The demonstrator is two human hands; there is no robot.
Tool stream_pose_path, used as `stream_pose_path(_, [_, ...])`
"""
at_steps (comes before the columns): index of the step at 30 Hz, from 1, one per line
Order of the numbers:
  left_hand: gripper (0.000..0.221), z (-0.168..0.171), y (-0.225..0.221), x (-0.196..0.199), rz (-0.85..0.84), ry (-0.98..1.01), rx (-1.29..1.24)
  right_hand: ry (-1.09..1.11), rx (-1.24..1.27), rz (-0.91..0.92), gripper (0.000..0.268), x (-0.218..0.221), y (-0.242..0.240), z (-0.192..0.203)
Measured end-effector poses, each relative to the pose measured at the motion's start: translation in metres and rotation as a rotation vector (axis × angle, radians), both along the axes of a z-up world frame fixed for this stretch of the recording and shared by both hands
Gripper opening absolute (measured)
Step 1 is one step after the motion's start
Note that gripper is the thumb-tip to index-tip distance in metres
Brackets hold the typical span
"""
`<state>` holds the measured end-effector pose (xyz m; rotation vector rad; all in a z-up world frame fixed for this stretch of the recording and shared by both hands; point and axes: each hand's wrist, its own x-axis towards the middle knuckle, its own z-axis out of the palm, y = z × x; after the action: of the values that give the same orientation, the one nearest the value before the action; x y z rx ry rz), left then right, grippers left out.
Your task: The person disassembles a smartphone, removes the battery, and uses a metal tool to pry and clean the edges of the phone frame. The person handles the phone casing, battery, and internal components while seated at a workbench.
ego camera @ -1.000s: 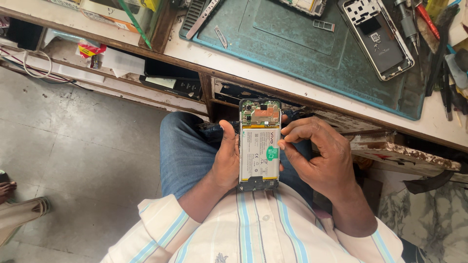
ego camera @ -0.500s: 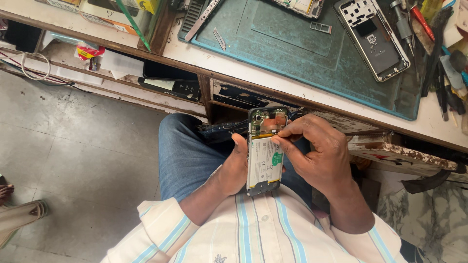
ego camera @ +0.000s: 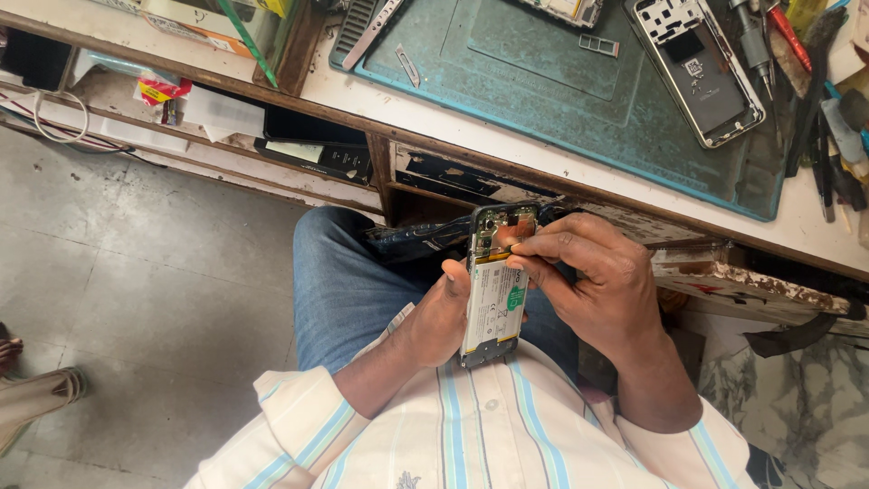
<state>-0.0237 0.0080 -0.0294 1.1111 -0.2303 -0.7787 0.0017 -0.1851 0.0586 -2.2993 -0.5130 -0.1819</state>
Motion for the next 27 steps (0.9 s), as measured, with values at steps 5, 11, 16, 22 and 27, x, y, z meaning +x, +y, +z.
stream_pose_path(5, [0.117,0.005,0.003,0.000,-0.018,-0.045,0.109,-0.019,-0.024,0.024,0.016,0.000,-0.001,0.000])
stream_pose_path(11, [0.117,0.005,0.001,-0.001,-0.026,-0.107,0.182,0.148,-0.088,0.033,0.015,0.003,-0.004,-0.003])
stream_pose_path(16, [0.115,-0.005,-0.001,-0.003,-0.006,-0.052,0.053,0.187,-0.087,0.024,0.015,0.003,-0.004,-0.006])
stream_pose_path(22, [0.109,-0.024,-0.007,0.003,0.049,0.181,-0.347,0.201,0.121,-0.060,0.017,-0.004,-0.005,-0.005])
stream_pose_path(27, [0.104,-0.028,-0.003,0.002,0.093,0.225,-0.442,0.171,0.102,-0.024,0.021,-0.011,-0.008,-0.004])
